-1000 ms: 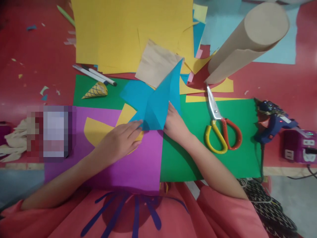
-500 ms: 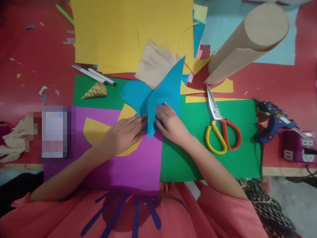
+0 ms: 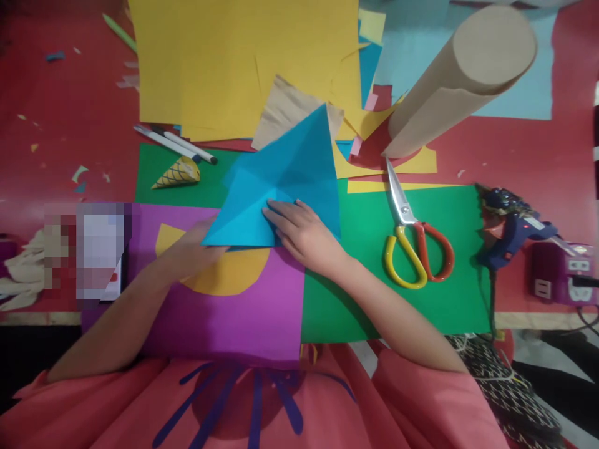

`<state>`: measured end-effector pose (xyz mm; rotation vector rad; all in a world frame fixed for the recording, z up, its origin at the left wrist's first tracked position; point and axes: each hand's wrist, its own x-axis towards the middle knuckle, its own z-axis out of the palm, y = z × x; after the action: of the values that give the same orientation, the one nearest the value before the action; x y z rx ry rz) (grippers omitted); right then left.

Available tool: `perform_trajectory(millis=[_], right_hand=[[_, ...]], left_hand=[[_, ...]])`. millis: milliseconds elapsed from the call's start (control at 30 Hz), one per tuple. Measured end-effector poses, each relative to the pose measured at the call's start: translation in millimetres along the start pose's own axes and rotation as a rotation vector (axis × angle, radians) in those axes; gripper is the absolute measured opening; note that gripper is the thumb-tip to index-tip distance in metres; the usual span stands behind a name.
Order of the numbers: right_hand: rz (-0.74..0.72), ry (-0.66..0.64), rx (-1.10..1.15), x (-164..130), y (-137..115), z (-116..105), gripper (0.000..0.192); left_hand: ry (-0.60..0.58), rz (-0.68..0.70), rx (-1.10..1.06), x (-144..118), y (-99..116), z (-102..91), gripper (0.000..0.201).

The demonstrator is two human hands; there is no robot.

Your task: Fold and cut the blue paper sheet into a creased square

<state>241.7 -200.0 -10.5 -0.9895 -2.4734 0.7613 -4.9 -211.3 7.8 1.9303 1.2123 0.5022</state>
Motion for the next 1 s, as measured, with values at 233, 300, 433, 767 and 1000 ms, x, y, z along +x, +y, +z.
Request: perform_trajectory(millis=[233,300,433,767,1000], right_hand=[[-0.006,-0.014,-0.085,2,-1,3,0.043],[-0.008,-0.018,-0.114,3,-2,4,0.044],[0.004,-0.034,-0.144,4,-3,4,0.046],[0.009,-0.050,-0.109,2,-2,6,0.043],[0.015,-0.061,-0.101,2,-2,6,0.041]], left_hand=[[0.062,-0.256,-0.313,-4,8,-16.5,0.035],[0.056,-0.214,-0.157,-7,9,-16.4,0.033],[0.129,-0.175,0.154,-10,8,-11.7,0.027],[0.040,-0.236,0.237,-8,4,-10.2,0.035],[0.011,-0.314,0.220,-9,7,-10.9,0.033]])
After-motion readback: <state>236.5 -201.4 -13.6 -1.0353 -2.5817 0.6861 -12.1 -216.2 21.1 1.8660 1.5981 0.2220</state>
